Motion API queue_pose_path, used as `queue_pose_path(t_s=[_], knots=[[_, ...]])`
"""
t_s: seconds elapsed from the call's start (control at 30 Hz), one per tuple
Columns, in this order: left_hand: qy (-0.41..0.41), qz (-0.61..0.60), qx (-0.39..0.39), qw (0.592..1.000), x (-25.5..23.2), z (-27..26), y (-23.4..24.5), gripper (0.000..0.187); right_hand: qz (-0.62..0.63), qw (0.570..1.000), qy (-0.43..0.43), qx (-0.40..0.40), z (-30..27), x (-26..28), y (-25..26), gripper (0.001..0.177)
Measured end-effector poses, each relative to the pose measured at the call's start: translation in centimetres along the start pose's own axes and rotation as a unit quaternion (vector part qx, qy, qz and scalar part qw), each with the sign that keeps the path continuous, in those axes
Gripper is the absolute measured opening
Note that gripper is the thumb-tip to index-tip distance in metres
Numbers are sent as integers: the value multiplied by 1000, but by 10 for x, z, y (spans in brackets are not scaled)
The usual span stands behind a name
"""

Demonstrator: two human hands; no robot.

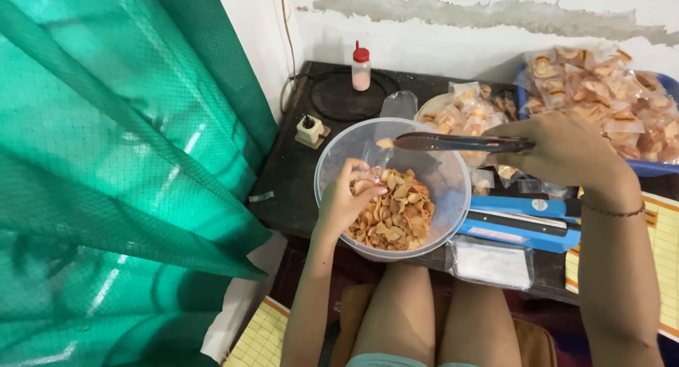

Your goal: Filling small plastic bags with chips and sealing them using a manual heat sealer.

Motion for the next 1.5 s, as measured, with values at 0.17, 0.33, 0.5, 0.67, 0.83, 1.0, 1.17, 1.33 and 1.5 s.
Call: queue_pose_path(t_s=[0.17, 0.33, 0.5, 0.67, 0.83, 1.0, 1.17, 1.33, 1.5], knots=[[-25, 19, 12, 999, 1, 0, -1, 45, 6, 999, 28, 30, 4, 5, 1, 44], [-38, 11, 15, 999, 5, -1, -3, 44, 33, 997, 41, 53, 0, 15, -1, 43], [-37, 43, 20, 998, -2, -3, 1, 40, 14, 999, 43, 7, 2, 15, -5, 44], [-63, 53, 21, 996, 0, -1, 0, 32, 1, 1000, -3, -2, 3, 16, -8, 44], [-87, 66, 12, 994, 3, -2, -1, 32, 34, 999, -14, 3, 4, 20, -16, 43], [-90, 76, 10, 993, 8, -1, -2, 27, 5, 1000, -14, -5, 7, 25, -23, 42], [-73, 76, 5, 994, 21, 3, -7, 26, -35, 998, -36, -33, 32, 24, -52, 40], [-64, 54, 12, 996, 16, 1, -7, 29, -76, 996, -31, -35, 58, 35, -90, 38], [-75, 52, 6, 996, 21, 3, -7, 22, -190, 981, 45, -21, 98, 39, -189, 44]])
Point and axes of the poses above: each hand's wrist, its own z-axis towards the middle knuckle, its own y-axis out of the back of the hand, x = y × z, the point moved 4 cm from there along z, towards the middle knuckle, and after that the axes turned 8 degrees about -y, right-handed, at the moved point
